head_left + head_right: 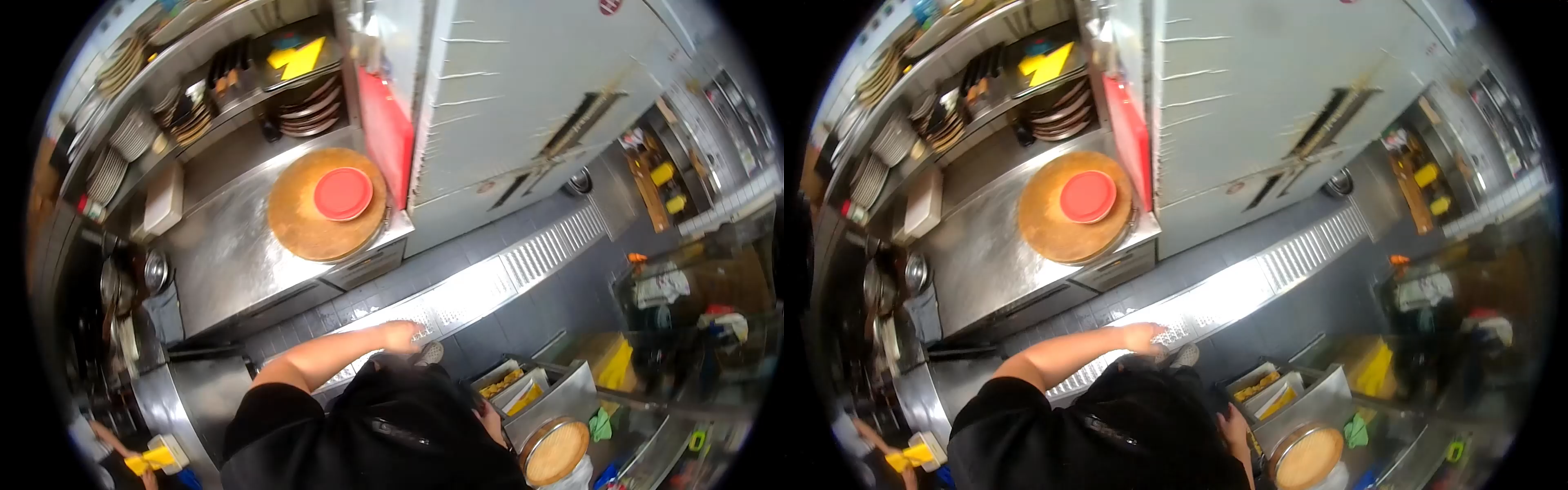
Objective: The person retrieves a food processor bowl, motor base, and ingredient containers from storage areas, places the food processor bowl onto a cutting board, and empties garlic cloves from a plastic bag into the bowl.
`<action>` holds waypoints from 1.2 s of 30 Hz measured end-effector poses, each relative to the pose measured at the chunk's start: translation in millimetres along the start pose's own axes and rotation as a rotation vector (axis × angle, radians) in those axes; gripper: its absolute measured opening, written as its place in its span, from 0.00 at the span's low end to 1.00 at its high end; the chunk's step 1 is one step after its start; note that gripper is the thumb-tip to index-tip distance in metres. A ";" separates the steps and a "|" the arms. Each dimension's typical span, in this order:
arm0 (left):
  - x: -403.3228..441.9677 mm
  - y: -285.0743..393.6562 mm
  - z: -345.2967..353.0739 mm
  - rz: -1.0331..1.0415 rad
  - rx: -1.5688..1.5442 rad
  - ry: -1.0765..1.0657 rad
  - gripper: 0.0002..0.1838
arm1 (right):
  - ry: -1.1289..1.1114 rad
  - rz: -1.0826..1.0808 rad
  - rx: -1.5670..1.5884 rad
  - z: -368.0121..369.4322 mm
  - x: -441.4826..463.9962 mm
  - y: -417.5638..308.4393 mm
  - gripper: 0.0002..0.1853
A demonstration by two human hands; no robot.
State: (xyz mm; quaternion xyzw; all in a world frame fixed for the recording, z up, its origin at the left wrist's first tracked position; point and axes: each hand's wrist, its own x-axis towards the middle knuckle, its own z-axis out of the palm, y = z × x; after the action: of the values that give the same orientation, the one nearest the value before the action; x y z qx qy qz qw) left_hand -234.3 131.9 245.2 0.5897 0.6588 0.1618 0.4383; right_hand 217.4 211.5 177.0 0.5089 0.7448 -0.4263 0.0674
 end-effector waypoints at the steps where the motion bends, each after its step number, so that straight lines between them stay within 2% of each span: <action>1: -6.4 -7.1 0.6 -0.196 -0.019 0.132 0.34 | -0.040 -0.032 -0.070 -20.8 14.3 -26.1 0.31; 2: -21.3 -2.9 -7.1 -0.336 0.049 0.237 0.33 | -0.033 -0.073 -0.096 -31.3 30.2 -35.3 0.31; 4: -55.5 -14.1 -0.2 -0.474 0.073 0.425 0.34 | -0.079 -0.225 -0.188 -42.4 74.7 -27.5 0.31; 6: -92.2 -6.6 10.3 -0.633 -0.011 0.517 0.33 | -0.135 -0.298 -0.244 -60.2 107.5 -36.7 0.32; 9: -125.1 -17.2 59.8 -0.822 -0.031 0.456 0.32 | -0.120 -0.324 -0.285 -92.9 138.1 -79.3 0.32; 11: -140.5 -2.6 74.2 -0.855 -0.024 0.404 0.31 | -0.119 -0.369 -0.268 -106.5 158.5 -86.5 0.32; 14: -143.9 1.0 92.7 -0.822 0.041 0.614 0.33 | -0.118 -0.387 -0.227 -111.3 182.5 -75.7 0.32; 16: -141.4 7.7 78.9 -0.794 0.046 0.744 0.34 | -0.129 -0.364 -0.254 -108.6 186.2 -73.6 0.32; 19: -126.4 5.3 21.9 -0.655 0.288 0.936 0.34 | -0.152 -0.325 -0.347 -106.3 190.6 -78.2 0.32; 23: -93.0 -26.1 -80.6 -0.495 0.457 1.124 0.36 | -0.162 -0.335 -0.373 -88.5 184.8 -106.5 0.32; 25: -77.9 -42.6 -131.6 -0.405 0.626 1.115 0.29 | -0.133 -0.351 -0.360 -74.1 183.0 -113.1 0.32; 28: -57.6 -79.6 -187.1 -0.304 0.837 1.092 0.26 | -0.033 -0.330 -0.239 -51.3 171.1 -136.4 0.32; 32: -58.4 -136.2 -227.8 -0.128 0.879 0.916 0.23 | 0.051 -0.188 -0.146 -8.5 149.5 -148.5 0.32; 35: -84.3 -158.1 -243.4 -0.096 0.827 0.935 0.21 | -0.055 -0.020 -0.094 21.9 127.2 -142.5 0.31; 36: -98.5 -164.2 -244.8 -0.099 0.767 1.002 0.21 | -0.023 -0.030 -0.062 34.1 112.7 -137.0 0.29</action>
State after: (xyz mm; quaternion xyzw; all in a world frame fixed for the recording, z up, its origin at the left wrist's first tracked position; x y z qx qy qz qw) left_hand -534.5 74.4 301.3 0.5263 0.8217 0.1500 -0.1591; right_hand 41.0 250.3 172.9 0.4906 0.7643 -0.4098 0.0852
